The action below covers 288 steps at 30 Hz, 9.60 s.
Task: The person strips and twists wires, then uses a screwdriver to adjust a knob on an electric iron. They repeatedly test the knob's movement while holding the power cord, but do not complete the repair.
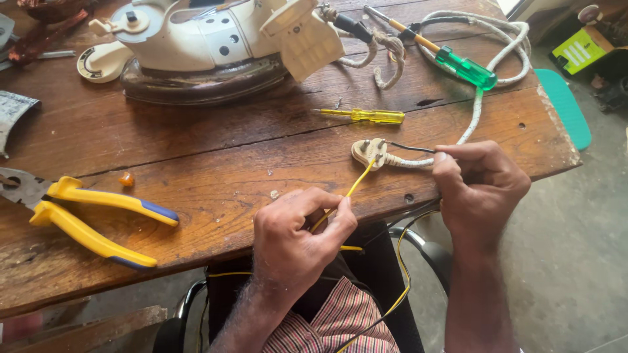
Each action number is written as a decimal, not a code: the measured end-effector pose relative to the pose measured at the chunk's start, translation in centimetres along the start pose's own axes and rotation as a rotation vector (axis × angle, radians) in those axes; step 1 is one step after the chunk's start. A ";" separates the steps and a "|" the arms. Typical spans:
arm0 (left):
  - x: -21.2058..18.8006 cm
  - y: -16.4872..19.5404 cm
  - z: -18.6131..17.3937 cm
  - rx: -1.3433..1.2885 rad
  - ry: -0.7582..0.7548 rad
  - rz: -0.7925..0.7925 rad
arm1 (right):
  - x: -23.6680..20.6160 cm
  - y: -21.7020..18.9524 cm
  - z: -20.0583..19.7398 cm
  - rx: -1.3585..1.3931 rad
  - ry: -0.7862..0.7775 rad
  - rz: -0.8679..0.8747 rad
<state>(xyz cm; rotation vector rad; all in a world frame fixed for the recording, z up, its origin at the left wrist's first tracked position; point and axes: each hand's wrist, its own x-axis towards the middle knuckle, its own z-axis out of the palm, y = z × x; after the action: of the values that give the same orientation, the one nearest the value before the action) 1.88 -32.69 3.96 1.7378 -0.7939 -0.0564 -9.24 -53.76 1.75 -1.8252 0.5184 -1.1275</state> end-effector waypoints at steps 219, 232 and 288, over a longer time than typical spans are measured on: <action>-5.4 3.8 4.9 -0.380 -0.147 -0.092 | -1.3 -6.2 0.7 0.014 -0.196 0.307; -1.9 -0.4 0.5 0.187 0.214 0.402 | -0.6 -4.1 -1.2 0.096 -0.294 0.286; -0.9 -0.7 -1.9 0.161 0.163 0.142 | 0.7 -3.0 -1.4 0.098 -0.473 0.316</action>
<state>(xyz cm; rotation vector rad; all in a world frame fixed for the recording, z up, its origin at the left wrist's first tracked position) 2.34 -30.51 3.65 1.8055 -0.8170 0.2488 -10.46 -53.41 4.92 -1.7703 0.4404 -0.4781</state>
